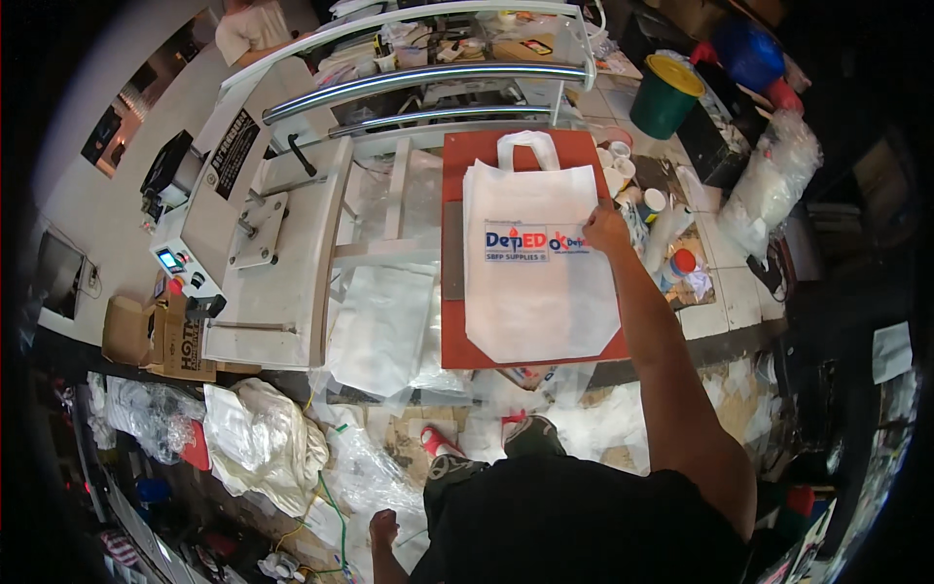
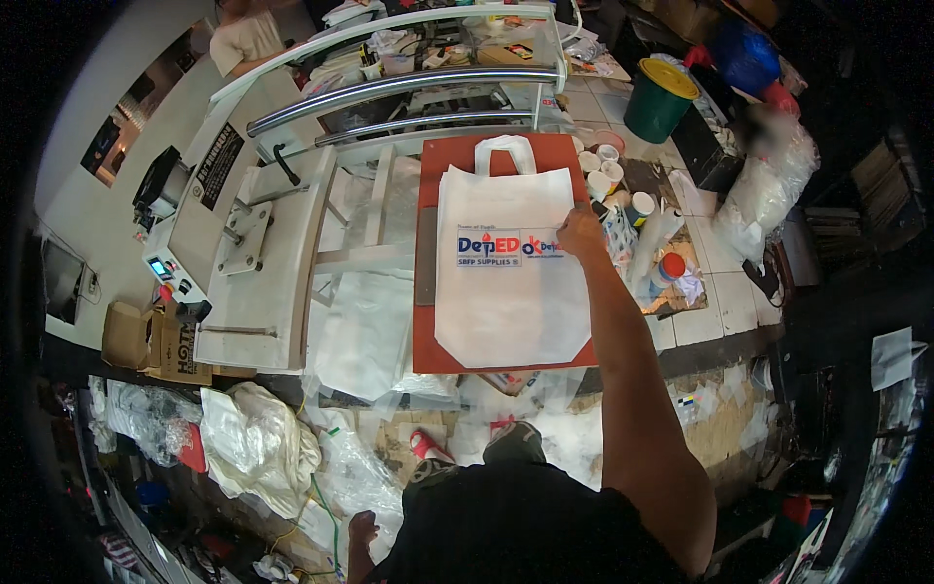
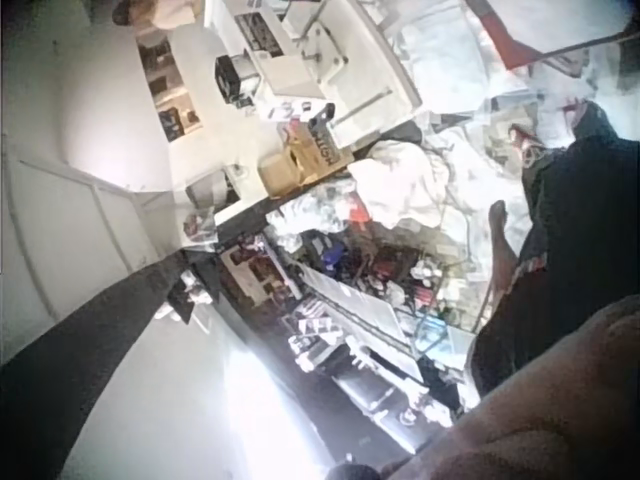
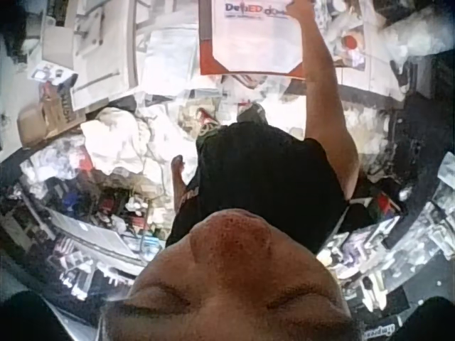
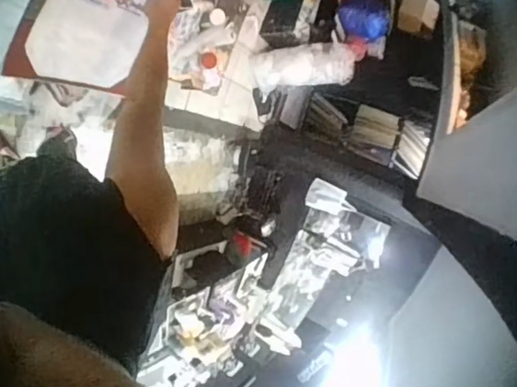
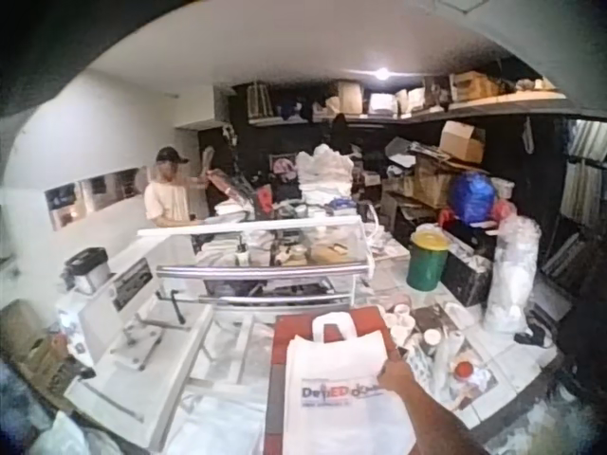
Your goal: The person heat presses designs onto tote bags by positioning each bag onto the press platform, aligning a transfer film, operating the heat press machine, and peeling off the film.
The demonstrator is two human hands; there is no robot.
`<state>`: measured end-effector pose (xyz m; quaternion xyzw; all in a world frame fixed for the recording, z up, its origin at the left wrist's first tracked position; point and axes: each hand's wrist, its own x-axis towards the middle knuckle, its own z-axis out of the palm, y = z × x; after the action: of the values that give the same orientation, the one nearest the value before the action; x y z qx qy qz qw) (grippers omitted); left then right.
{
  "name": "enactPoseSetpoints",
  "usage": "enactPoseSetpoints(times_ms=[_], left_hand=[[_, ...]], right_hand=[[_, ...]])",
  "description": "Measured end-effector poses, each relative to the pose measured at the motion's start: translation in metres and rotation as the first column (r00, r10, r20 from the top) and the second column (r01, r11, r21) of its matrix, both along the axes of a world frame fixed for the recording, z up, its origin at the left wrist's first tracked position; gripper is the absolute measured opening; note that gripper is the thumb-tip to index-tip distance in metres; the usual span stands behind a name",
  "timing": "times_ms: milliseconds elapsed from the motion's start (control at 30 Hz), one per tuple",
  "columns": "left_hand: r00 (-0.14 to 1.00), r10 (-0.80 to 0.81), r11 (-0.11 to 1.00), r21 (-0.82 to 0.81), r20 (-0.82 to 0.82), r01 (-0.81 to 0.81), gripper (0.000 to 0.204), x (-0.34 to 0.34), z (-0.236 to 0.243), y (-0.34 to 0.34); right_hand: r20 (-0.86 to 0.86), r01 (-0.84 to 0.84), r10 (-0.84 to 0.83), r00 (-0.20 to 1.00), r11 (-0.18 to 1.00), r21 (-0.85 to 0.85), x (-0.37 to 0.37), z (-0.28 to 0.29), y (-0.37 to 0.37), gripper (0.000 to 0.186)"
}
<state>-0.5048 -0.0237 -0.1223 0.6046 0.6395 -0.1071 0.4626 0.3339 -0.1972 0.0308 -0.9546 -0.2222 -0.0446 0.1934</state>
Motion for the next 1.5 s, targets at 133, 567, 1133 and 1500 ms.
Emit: enactPoseSetpoints(times_ms=[133, 567, 1133, 1500], left_hand=[[0.998, -0.055, 0.998, -0.011, -0.016, 0.054, 0.028, -0.012, -0.011, 0.032], [0.859, -0.499, 0.852, 0.244, 0.115, 0.463, 0.034, -0.061, -0.058, 0.136], [0.935, 0.15, 0.882, -0.383, -0.323, -0.274, 0.038, -0.302, -0.021, 0.01], [0.659, 0.716, 0.558, -0.757, 0.231, -0.341, 0.074, -0.035, -0.047, 0.168]], right_hand=[[0.118, -0.045, 0.06, 0.991, 0.991, -0.125, -0.075, 0.025, 0.024, 0.02], [-0.936, -0.633, 0.212, 0.282, 0.774, -0.015, -0.456, -0.136, 0.104, 0.035], [-0.397, 0.52, -0.544, 0.739, 0.836, -0.178, -0.435, -0.371, 0.373, 0.059], [-0.844, 0.707, 0.53, -0.079, 0.627, 0.328, -0.446, -0.185, 0.191, 0.046]])
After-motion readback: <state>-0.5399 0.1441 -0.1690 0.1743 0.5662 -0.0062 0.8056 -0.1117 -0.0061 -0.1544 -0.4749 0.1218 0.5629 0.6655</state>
